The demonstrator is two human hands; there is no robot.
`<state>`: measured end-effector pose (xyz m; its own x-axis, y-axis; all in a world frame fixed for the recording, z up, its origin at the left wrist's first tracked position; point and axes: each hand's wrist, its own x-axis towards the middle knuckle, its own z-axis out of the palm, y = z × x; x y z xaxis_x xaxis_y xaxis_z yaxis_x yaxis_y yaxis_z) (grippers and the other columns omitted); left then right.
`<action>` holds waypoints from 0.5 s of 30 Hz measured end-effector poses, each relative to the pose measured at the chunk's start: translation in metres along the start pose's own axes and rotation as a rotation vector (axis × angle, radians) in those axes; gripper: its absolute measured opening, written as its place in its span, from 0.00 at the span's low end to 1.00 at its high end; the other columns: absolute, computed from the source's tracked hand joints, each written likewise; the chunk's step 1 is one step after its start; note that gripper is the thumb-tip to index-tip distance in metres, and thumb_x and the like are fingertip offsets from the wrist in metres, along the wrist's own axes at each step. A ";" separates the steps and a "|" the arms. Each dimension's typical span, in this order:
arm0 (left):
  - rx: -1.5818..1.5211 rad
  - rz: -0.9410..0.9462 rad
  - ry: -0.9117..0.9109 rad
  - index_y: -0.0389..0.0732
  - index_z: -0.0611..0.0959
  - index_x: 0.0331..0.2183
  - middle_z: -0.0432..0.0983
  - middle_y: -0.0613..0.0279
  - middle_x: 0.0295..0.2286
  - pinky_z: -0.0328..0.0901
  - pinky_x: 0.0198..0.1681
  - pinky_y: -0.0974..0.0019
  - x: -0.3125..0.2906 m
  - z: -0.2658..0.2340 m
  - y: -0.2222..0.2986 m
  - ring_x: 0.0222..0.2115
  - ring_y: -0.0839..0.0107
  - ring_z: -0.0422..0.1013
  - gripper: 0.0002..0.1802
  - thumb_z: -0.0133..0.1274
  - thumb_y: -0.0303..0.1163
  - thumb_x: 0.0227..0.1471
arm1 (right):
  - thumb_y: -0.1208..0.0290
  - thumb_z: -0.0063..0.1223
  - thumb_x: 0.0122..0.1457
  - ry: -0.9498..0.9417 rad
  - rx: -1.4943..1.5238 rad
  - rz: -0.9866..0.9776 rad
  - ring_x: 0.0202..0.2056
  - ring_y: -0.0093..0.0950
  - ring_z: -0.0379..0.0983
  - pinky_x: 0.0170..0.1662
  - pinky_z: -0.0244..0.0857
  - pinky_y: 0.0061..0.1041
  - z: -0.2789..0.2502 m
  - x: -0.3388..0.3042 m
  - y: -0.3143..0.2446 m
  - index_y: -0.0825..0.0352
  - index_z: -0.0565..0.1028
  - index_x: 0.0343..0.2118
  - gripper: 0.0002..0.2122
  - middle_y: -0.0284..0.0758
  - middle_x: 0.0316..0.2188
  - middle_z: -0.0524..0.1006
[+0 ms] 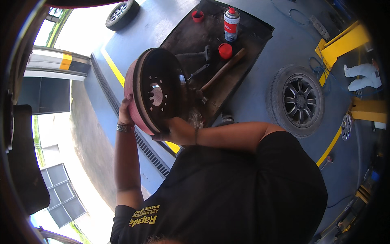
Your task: The person cleans a red brake disc with a wire brush and spray cleaner, then applies red grease to the wheel hub. The person then mounts the brake disc onto the hub and secures it with a red retaining ring.
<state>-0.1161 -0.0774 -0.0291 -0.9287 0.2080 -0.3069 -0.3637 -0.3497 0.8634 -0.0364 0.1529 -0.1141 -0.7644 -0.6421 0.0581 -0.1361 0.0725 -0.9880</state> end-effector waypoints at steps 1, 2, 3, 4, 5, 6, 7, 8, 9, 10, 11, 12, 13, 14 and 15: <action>-0.023 -0.043 0.002 0.35 0.69 0.61 0.77 0.53 0.49 0.72 0.53 0.56 0.002 -0.001 0.004 0.49 0.59 0.75 0.42 0.62 0.47 0.51 | 0.54 0.63 0.59 -0.068 0.013 -0.010 0.46 0.46 0.77 0.50 0.72 0.42 -0.002 0.002 0.010 0.65 0.79 0.48 0.21 0.45 0.48 0.79; -0.071 -0.066 -0.002 0.35 0.69 0.61 0.77 0.53 0.49 0.72 0.53 0.56 0.002 -0.002 0.006 0.49 0.60 0.75 0.41 0.62 0.45 0.50 | 0.56 0.62 0.60 -0.105 0.054 -0.099 0.48 0.45 0.76 0.52 0.71 0.41 -0.007 0.006 0.023 0.66 0.78 0.48 0.20 0.45 0.51 0.78; -0.044 -0.069 0.005 0.35 0.69 0.61 0.77 0.53 0.49 0.72 0.53 0.57 0.001 -0.003 0.006 0.49 0.60 0.75 0.41 0.62 0.44 0.50 | 0.57 0.61 0.60 -0.145 0.121 -0.206 0.51 0.44 0.75 0.53 0.71 0.40 -0.011 0.007 0.036 0.66 0.78 0.48 0.20 0.44 0.54 0.76; -0.043 -0.049 0.010 0.35 0.69 0.61 0.77 0.53 0.49 0.72 0.53 0.57 0.000 -0.002 0.004 0.49 0.60 0.75 0.41 0.61 0.43 0.49 | 0.58 0.59 0.61 -0.254 -0.126 -0.267 0.53 0.43 0.74 0.55 0.69 0.40 -0.025 0.011 0.050 0.66 0.78 0.49 0.19 0.43 0.55 0.75; -0.044 -0.033 0.020 0.35 0.69 0.61 0.77 0.53 0.49 0.71 0.53 0.57 -0.003 -0.002 0.001 0.49 0.59 0.75 0.41 0.61 0.41 0.49 | 0.59 0.57 0.61 -0.365 -0.347 -0.348 0.55 0.42 0.72 0.57 0.68 0.39 -0.046 0.019 0.063 0.66 0.77 0.50 0.19 0.42 0.57 0.74; -0.048 -0.037 0.040 0.35 0.69 0.61 0.77 0.53 0.49 0.71 0.53 0.57 -0.006 -0.001 -0.003 0.49 0.59 0.75 0.41 0.61 0.41 0.49 | 0.61 0.57 0.60 -0.538 -0.616 -0.338 0.55 0.41 0.72 0.58 0.67 0.39 -0.065 0.033 0.072 0.65 0.78 0.50 0.18 0.42 0.56 0.74; -0.056 -0.036 0.057 0.35 0.69 0.61 0.77 0.53 0.50 0.71 0.54 0.58 -0.009 -0.001 -0.006 0.49 0.59 0.75 0.41 0.61 0.41 0.49 | 0.63 0.56 0.59 -0.570 -0.787 -0.351 0.55 0.40 0.72 0.60 0.66 0.39 -0.084 0.048 0.079 0.64 0.78 0.50 0.17 0.41 0.55 0.75; -0.076 -0.041 0.059 0.36 0.69 0.61 0.77 0.53 0.50 0.70 0.54 0.58 -0.013 0.001 -0.010 0.49 0.60 0.75 0.41 0.60 0.42 0.49 | 0.65 0.57 0.57 -0.714 -0.982 -0.294 0.53 0.38 0.74 0.60 0.65 0.40 -0.108 0.070 0.086 0.61 0.79 0.49 0.16 0.42 0.52 0.76; -0.086 -0.069 0.005 0.35 0.68 0.61 0.76 0.52 0.51 0.68 0.56 0.58 -0.014 0.001 -0.010 0.50 0.60 0.74 0.41 0.60 0.43 0.49 | 0.65 0.57 0.55 -0.535 -1.145 -0.338 0.53 0.38 0.74 0.61 0.64 0.39 -0.129 0.096 0.089 0.60 0.79 0.48 0.17 0.42 0.52 0.76; -0.088 -0.079 0.023 0.34 0.68 0.61 0.76 0.52 0.51 0.68 0.56 0.58 -0.015 0.002 -0.010 0.50 0.60 0.74 0.42 0.60 0.43 0.49 | 0.64 0.56 0.53 -0.391 -1.273 -0.397 0.53 0.37 0.74 0.62 0.64 0.38 -0.134 0.105 0.086 0.59 0.80 0.48 0.18 0.41 0.53 0.75; -0.098 -0.093 0.028 0.34 0.68 0.61 0.75 0.52 0.51 0.68 0.57 0.58 -0.015 0.003 -0.008 0.50 0.60 0.74 0.42 0.60 0.43 0.49 | 0.64 0.56 0.54 -0.438 -1.240 -0.301 0.54 0.37 0.74 0.62 0.63 0.38 -0.128 0.099 0.084 0.59 0.80 0.48 0.18 0.41 0.53 0.75; -0.118 -0.103 0.044 0.34 0.67 0.62 0.75 0.52 0.51 0.67 0.57 0.58 -0.015 0.004 -0.005 0.51 0.60 0.73 0.42 0.59 0.43 0.49 | 0.63 0.56 0.54 -0.481 -1.207 -0.207 0.54 0.38 0.73 0.63 0.63 0.38 -0.124 0.096 0.080 0.59 0.80 0.48 0.18 0.41 0.53 0.75; -0.102 -0.089 0.075 0.33 0.68 0.61 0.75 0.51 0.52 0.67 0.57 0.58 -0.013 0.007 -0.003 0.51 0.60 0.73 0.42 0.59 0.42 0.50 | 0.63 0.55 0.55 -0.539 -1.142 -0.146 0.55 0.38 0.73 0.63 0.62 0.38 -0.113 0.086 0.076 0.59 0.80 0.47 0.17 0.40 0.53 0.75; -0.077 -0.078 0.081 0.33 0.68 0.61 0.75 0.51 0.52 0.67 0.57 0.58 -0.012 0.010 0.000 0.51 0.60 0.73 0.41 0.59 0.42 0.50 | 0.63 0.55 0.55 -0.539 -1.043 -0.088 0.56 0.38 0.72 0.64 0.61 0.37 -0.103 0.075 0.073 0.60 0.80 0.48 0.18 0.40 0.54 0.75; -0.056 -0.066 0.086 0.33 0.68 0.61 0.75 0.51 0.52 0.67 0.57 0.58 -0.011 0.013 0.002 0.51 0.60 0.73 0.41 0.59 0.41 0.50 | 0.63 0.54 0.55 -0.561 -0.917 -0.062 0.57 0.38 0.72 0.65 0.59 0.37 -0.098 0.067 0.072 0.61 0.80 0.49 0.18 0.41 0.55 0.75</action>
<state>-0.1057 -0.0682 -0.0188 -0.9045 0.1537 -0.3979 -0.4255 -0.3890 0.8171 -0.1588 0.1902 -0.1678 -0.3735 -0.9057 -0.2004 -0.7635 0.4228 -0.4882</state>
